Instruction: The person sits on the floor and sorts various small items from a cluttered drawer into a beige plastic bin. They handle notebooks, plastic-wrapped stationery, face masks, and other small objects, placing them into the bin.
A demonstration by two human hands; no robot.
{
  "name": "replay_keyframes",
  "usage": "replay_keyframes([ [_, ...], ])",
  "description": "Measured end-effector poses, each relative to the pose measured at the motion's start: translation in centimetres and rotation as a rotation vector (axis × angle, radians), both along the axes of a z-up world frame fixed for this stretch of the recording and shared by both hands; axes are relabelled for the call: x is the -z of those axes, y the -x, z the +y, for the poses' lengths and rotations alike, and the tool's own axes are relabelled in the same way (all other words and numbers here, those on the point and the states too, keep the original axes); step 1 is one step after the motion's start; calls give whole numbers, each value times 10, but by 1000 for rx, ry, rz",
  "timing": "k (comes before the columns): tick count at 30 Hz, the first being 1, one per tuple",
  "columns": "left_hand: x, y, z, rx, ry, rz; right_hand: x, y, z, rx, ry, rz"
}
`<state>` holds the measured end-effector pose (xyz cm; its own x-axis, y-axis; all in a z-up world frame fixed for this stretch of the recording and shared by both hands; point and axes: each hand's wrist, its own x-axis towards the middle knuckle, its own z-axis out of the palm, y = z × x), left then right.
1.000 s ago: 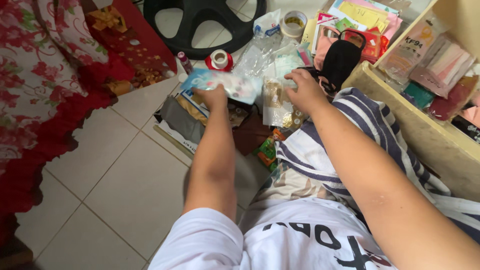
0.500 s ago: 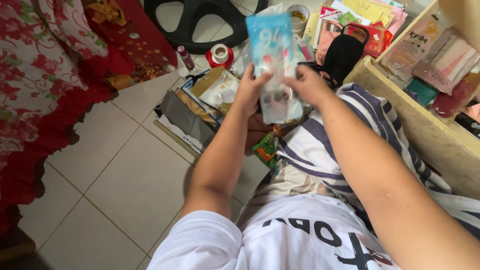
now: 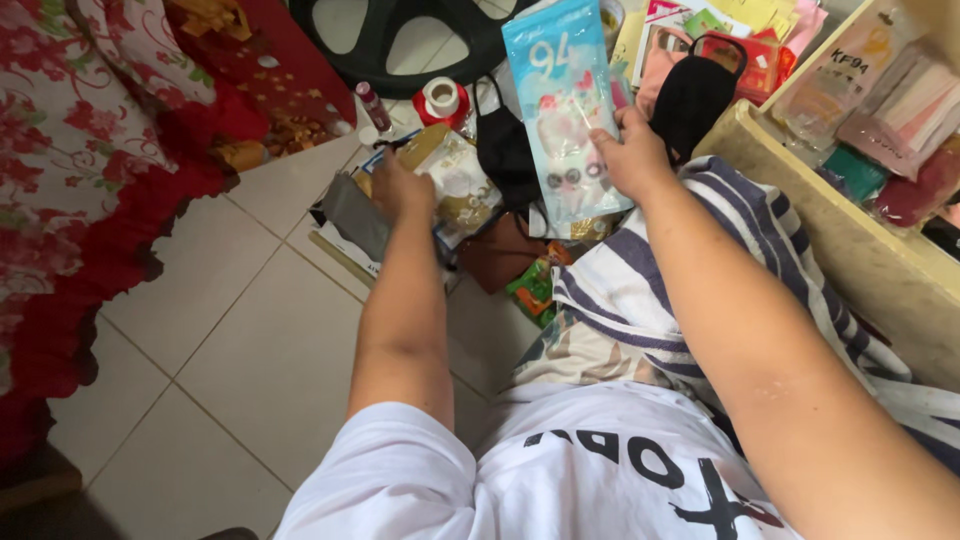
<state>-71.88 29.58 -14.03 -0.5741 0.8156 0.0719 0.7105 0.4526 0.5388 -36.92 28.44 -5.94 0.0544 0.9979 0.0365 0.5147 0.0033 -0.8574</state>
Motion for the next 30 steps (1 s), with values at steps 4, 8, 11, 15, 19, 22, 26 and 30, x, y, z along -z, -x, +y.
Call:
replay_keyframes([
  [4,-6,20,-1,7,89,-73,-8,1,0,-6,-15,-49],
  [8,-14,21,6,144,-100,-21,-22,5,-7,-29,-2,-8],
  [11,-27,12,13,296,-406,-346,-33,9,-13,-48,105,-77],
  [15,-52,-15,21,550,-407,-753,-41,10,-15,-53,129,-42],
  [19,-68,-45,34,746,-508,-1147,-37,8,-16,-130,141,185],
  [22,-71,-67,46,745,-571,-1270,-34,4,-13,-204,238,386],
  [26,-61,-98,47,494,-508,-1340,-30,4,-10,-216,265,586],
  [30,-47,-111,45,338,-462,-1310,-24,-1,-7,-204,239,506],
])
